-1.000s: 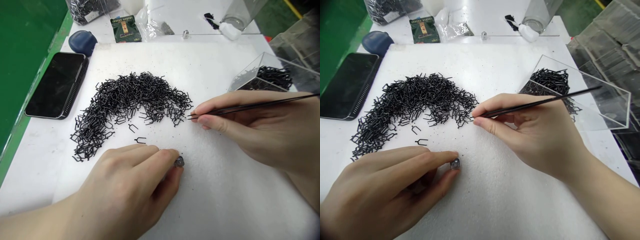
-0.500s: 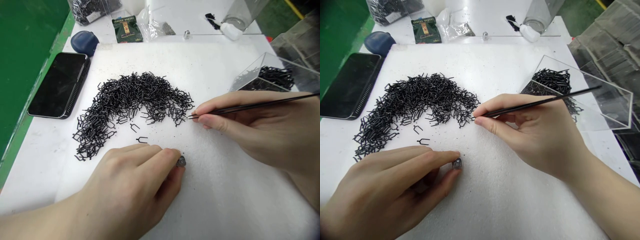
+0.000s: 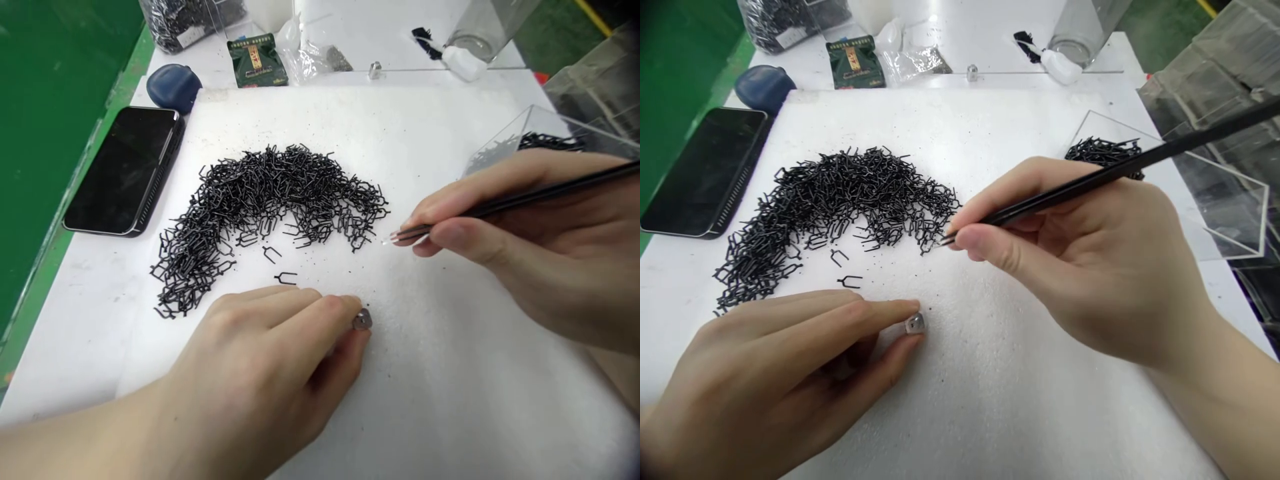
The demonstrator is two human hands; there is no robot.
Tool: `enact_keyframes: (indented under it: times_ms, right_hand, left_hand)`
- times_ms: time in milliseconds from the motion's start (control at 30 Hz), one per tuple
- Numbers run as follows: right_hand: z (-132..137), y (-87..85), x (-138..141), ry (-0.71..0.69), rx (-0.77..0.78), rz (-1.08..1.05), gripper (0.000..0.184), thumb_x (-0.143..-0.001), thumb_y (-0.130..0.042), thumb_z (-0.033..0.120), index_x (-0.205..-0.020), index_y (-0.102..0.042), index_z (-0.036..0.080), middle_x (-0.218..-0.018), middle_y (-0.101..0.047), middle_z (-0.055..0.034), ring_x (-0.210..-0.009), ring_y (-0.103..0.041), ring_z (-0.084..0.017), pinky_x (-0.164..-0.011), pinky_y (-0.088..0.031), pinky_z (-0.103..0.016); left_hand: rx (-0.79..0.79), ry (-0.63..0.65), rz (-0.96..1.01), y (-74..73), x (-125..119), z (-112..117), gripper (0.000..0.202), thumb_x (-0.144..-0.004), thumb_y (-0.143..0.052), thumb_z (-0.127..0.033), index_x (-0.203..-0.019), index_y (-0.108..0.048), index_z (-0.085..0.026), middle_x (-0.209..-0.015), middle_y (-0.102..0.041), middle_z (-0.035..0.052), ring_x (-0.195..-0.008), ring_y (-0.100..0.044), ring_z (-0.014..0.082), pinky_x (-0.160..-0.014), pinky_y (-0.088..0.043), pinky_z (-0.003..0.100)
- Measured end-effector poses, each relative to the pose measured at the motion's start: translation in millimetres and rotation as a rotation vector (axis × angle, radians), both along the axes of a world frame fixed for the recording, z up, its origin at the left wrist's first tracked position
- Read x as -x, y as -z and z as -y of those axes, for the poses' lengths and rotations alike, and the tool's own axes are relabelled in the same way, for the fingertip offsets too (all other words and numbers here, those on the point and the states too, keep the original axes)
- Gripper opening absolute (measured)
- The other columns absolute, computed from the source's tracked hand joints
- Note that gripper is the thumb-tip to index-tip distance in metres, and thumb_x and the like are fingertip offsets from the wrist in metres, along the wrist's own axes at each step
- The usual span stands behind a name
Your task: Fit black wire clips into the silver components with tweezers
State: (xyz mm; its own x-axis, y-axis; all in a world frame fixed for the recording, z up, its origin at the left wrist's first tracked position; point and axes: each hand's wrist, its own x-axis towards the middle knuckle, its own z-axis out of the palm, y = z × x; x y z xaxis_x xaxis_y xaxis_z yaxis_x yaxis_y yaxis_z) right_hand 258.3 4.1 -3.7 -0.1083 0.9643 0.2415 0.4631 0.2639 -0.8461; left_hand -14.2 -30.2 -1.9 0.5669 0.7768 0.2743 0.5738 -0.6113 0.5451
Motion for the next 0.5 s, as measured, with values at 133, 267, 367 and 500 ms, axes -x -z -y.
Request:
enact_keyframes:
  times_ms: [133,267,367,500]
  right_hand:
    - [3.9,-2.7,-2.8,-0.26,0.136,-0.129,0.02,-0.099,-0.099,0.022,-0.106,-0.092,0.039,-0.108,-0.094,0.0034,-0.1,-0.093,-0.024,-0.083,-0.079,-0.032]
    - [1.9,-1.0,-0.6,-0.457,0.215,-0.178,0.024,-0.097,-0.097,0.016,-0.106,-0.091,0.037,-0.104,-0.094,0.0017,-0.097,-0.094,-0.024,-0.084,-0.08,-0.028]
    - [1.2,0.2,0.6,-0.479,0.208,-0.174,0.026,-0.097,-0.095,0.012,-0.107,-0.093,0.036,-0.103,-0.094,0.0003,-0.095,-0.094,-0.024,-0.085,-0.08,-0.029]
    - [2.2,2.6,-2.8,-0.513,0.191,-0.169,0.03,-0.098,-0.093,0.011,-0.112,-0.094,0.037,-0.107,-0.095,-0.0015,-0.098,-0.093,-0.026,-0.087,-0.08,-0.031]
  left_hand:
    - [0.01,-0.005,0.003,0.7,-1.7,0.3,0.037,-0.115,-0.06,-0.014,-0.082,-0.076,-0.018,-0.064,-0.06,-0.0063,-0.052,-0.05,0.0083,-0.05,-0.038,0.027]
    - [-0.023,-0.001,0.031,1.9,-3.4,-1.3,0.038,-0.114,-0.059,-0.013,-0.08,-0.074,-0.018,-0.062,-0.057,-0.007,-0.048,-0.042,0.0088,-0.048,-0.033,0.03]
    - [-0.013,0.006,-0.02,1.2,-2.8,-1.5,0.035,-0.114,-0.062,-0.012,-0.082,-0.077,-0.017,-0.063,-0.06,-0.0066,-0.05,-0.045,0.0087,-0.048,-0.034,0.03]
    - [-0.021,0.001,-0.012,0.3,-2.9,-0.6,0.032,-0.112,-0.065,-0.01,-0.083,-0.077,-0.016,-0.064,-0.059,-0.0072,-0.051,-0.046,0.0083,-0.048,-0.034,0.029]
